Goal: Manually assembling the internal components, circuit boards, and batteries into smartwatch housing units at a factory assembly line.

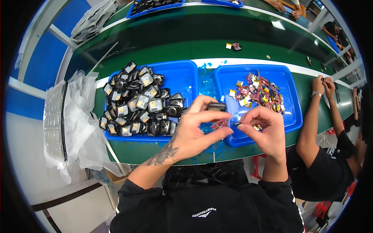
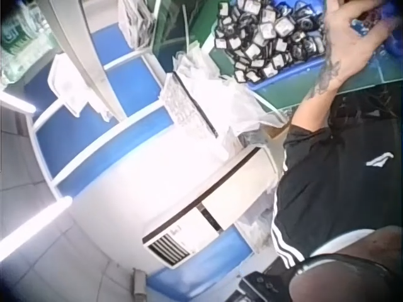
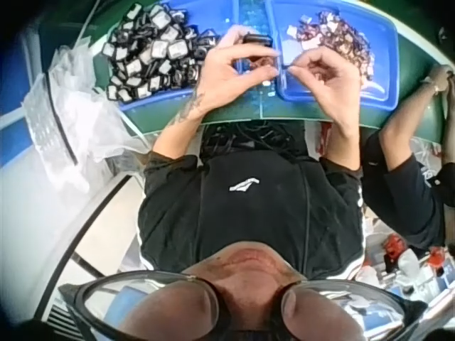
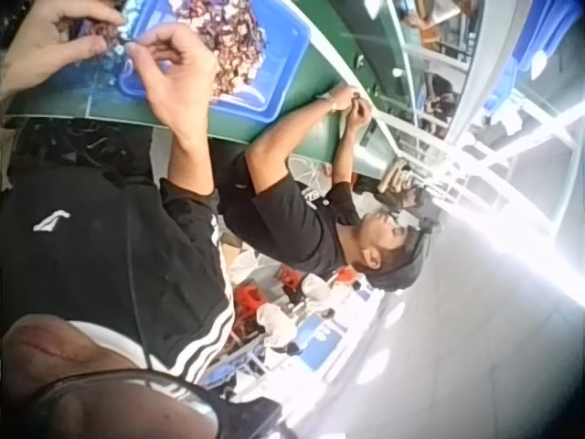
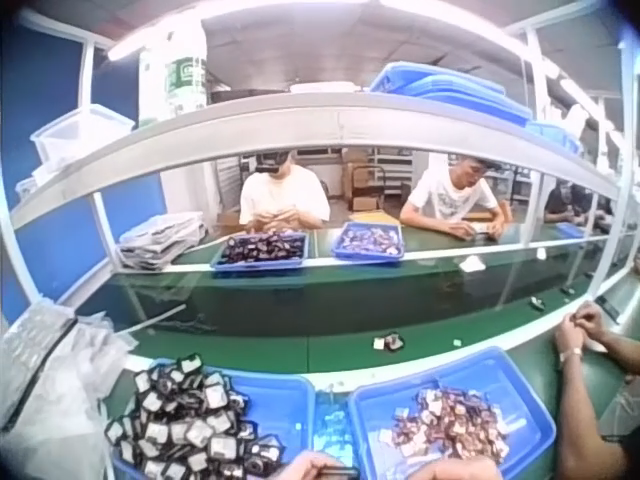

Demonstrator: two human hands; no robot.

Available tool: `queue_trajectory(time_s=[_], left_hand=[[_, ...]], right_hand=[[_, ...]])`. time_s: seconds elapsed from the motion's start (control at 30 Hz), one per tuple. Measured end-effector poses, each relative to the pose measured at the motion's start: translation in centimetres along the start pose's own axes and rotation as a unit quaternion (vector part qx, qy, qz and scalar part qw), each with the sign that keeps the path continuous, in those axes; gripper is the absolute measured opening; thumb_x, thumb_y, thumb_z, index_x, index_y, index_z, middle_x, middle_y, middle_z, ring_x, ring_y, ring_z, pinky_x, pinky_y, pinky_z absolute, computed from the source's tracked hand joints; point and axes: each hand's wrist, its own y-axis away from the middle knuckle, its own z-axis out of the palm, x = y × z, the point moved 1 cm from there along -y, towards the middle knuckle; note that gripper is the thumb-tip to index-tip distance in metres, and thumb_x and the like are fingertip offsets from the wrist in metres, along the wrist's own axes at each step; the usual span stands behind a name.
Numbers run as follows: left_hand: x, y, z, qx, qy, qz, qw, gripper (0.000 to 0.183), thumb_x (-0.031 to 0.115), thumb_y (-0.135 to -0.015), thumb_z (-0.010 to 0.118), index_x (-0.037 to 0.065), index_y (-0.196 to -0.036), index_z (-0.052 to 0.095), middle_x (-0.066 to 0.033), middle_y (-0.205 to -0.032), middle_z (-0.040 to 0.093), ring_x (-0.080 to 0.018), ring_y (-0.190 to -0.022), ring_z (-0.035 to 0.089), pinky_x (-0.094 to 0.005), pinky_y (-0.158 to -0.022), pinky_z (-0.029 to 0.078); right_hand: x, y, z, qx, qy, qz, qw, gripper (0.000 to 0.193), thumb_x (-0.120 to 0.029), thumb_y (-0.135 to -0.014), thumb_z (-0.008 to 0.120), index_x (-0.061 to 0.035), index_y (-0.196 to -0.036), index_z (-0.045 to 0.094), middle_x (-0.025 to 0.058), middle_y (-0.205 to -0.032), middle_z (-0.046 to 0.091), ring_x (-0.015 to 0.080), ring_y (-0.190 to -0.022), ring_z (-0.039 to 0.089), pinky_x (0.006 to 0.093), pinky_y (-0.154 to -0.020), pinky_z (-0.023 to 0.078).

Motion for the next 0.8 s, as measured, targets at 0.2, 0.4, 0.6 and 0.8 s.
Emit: queue_trajectory(time_s=[0.2, 0.4, 0.6, 0.8], left_hand=[[-0.4, 0.9, 0.0, -0.004, -0.014, -0.006, 1.0, 0.02, 0.001, -0.078, 0.076, 0.002, -0.097, 0.074, -0.01, -0.106, 0.056, -0.0166, -0.094, 0.059, -0.0275, -0.083, 0.048], [-1.9, 1.6, 0.6, 0.069, 0.062, -0.06, 0.994, 0.017, -0.005, -0.082, 0.071, -0.005, -0.099, 0.071, -0.0109, -0.109, 0.057, -0.0155, -0.093, 0.063, -0.0261, -0.079, 0.056], [-3.6, 2.3, 0.4, 0.108, 0.207, -0.098, 0.967, 0.015, -0.004, -0.086, 0.067, -0.009, -0.1, 0.069, -0.0117, -0.108, 0.055, -0.0149, -0.088, 0.065, -0.0245, -0.075, 0.057], [-4.5, 2.8, -0.2, 0.162, 0.294, -0.157, 0.929, 0.018, 0.006, -0.087, 0.07, -0.006, -0.101, 0.071, -0.0083, -0.092, 0.071, -0.0078, -0.082, 0.063, -0.021, -0.084, 0.046]], right_hand=[[-0.2, -0.5, 1.1, -0.039, 0.049, -0.006, 0.998, 0.011, 0.005, -0.079, 0.071, 0.003, -0.087, 0.064, 0.0065, -0.083, 0.067, 0.0114, -0.077, 0.064, 0.0255, -0.071, 0.052], [-0.2, -0.7, 3.2, 0.007, 0.209, -0.12, 0.97, 0.014, 0.008, -0.078, 0.068, 0.0008, -0.087, 0.059, 0.0107, -0.08, 0.059, 0.023, -0.068, 0.06, 0.0326, -0.062, 0.047], [1.0, -0.2, 5.5, 0.046, 0.31, -0.284, 0.906, 0.021, 0.012, -0.071, 0.065, 0.0003, -0.087, 0.057, 0.0126, -0.081, 0.058, 0.032, -0.073, 0.057, 0.0385, -0.064, 0.046], [2.8, -1.6, 5.6, 0.016, 0.355, -0.113, 0.928, 0.047, 0.008, -0.084, 0.061, -0.0062, -0.128, 0.06, 0.0139, -0.089, 0.063, 0.0258, -0.076, 0.062, 0.0313, -0.063, 0.048]])
